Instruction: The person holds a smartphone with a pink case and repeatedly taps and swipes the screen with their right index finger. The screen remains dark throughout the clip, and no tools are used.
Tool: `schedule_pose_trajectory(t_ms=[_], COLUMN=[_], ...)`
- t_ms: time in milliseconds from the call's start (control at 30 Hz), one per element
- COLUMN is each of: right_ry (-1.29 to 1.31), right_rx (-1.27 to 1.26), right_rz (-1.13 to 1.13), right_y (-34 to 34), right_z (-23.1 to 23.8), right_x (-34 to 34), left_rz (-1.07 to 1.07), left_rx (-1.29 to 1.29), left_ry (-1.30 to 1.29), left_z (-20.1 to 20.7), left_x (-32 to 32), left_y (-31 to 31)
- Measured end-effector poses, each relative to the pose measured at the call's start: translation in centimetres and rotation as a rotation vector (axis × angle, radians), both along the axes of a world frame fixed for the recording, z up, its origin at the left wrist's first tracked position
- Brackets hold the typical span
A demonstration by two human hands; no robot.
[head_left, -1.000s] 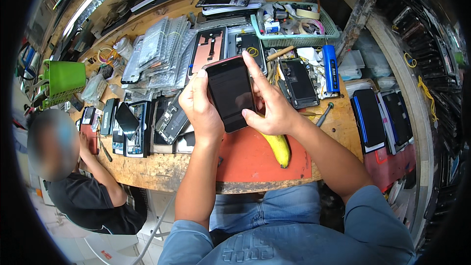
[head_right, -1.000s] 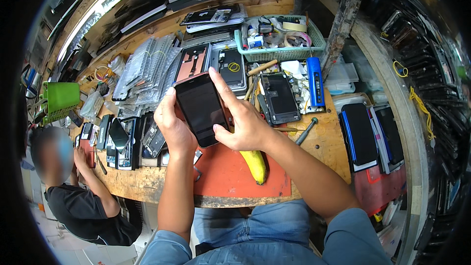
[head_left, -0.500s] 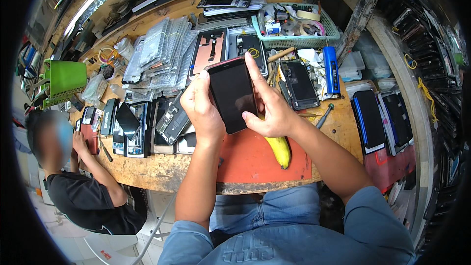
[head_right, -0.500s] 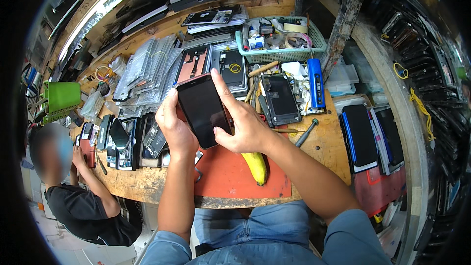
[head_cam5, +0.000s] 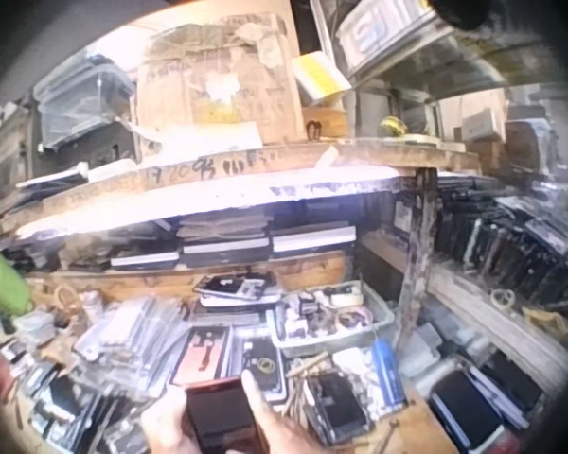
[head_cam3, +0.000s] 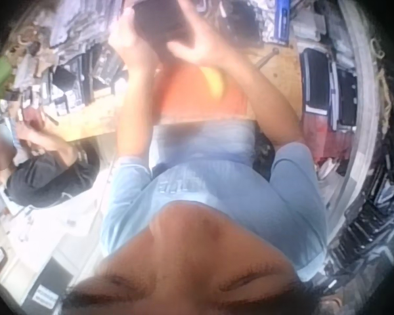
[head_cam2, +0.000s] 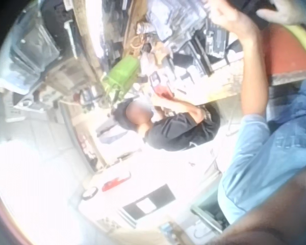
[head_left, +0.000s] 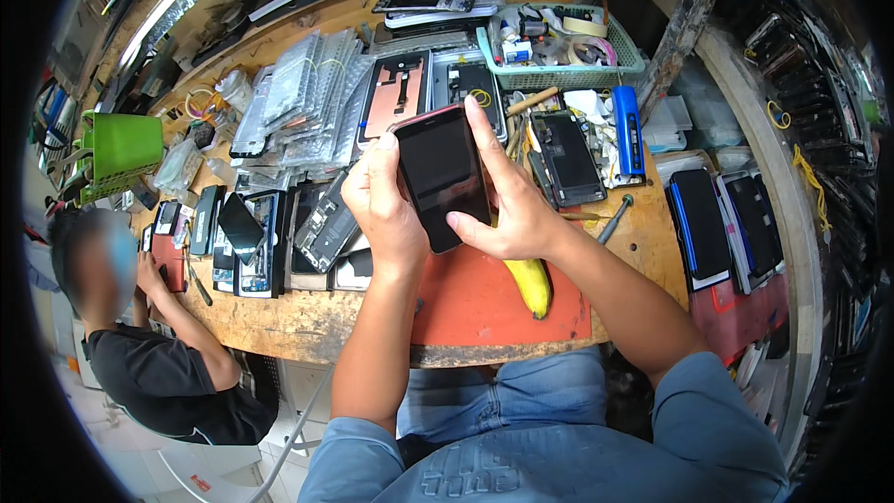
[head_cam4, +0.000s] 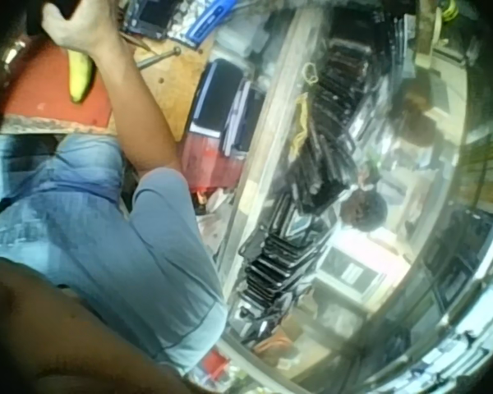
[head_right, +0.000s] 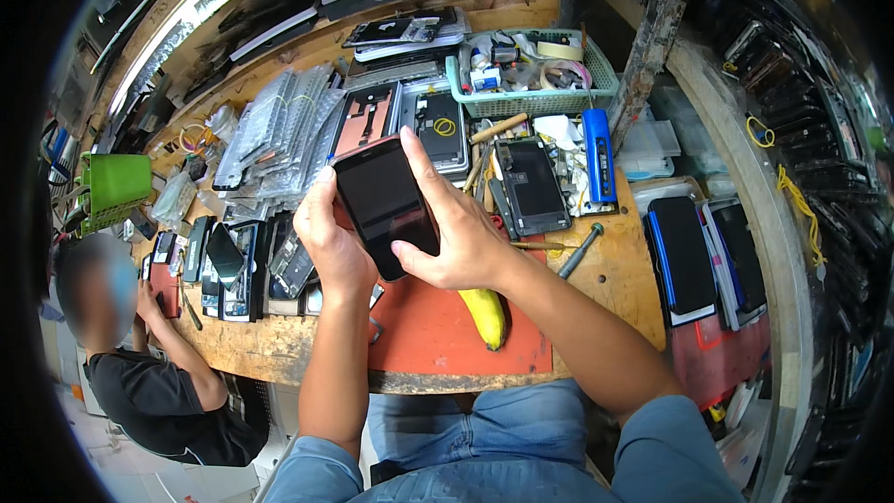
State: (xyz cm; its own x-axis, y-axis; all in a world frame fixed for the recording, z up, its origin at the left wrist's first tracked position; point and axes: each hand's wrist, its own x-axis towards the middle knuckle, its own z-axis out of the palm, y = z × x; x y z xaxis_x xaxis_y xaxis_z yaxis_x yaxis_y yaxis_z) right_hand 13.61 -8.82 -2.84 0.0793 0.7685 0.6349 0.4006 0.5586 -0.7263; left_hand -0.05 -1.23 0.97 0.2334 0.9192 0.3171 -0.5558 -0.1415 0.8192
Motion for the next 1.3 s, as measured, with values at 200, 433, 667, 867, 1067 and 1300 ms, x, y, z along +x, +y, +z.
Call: schedule_pose_trajectory(t_ms=[200,433,667,867,1067,1300], right_ry=[-0.008,-0.001,0.058,0.063,0.056,0.045], right_rx=[-0.032,-0.235,-0.303,-0.309,-0.289,-0.279], right_rz=[-0.041,0.159,0.271,0.29,0.268,0.247], right_y=[-0.2,-1.1,-1.0,-1.1,-0.8,-0.9], right_z=[0.3,2.0,2.0,2.0,1.5,1.6], right_x=[-0.4,1.6,1.9,2.0,1.8,1.6], left_rz=[-0.013,0.011,0.013,0.007,0.005,0.04], left_rx=[0.055,0.005,-0.021,-0.02,-0.009,-0.002], left_ry=[0.053,0.036,0.028,0.019,0.011,0.057], left_z=[-0.8,-0.1,-0.2,-0.6,-0.4,0.0], left_x=[-0.3,-0.4,-0.3,-0.4,-0.4,-0.3], left_y=[0.2,0.6,0.9,1.3,0.8,0.6])
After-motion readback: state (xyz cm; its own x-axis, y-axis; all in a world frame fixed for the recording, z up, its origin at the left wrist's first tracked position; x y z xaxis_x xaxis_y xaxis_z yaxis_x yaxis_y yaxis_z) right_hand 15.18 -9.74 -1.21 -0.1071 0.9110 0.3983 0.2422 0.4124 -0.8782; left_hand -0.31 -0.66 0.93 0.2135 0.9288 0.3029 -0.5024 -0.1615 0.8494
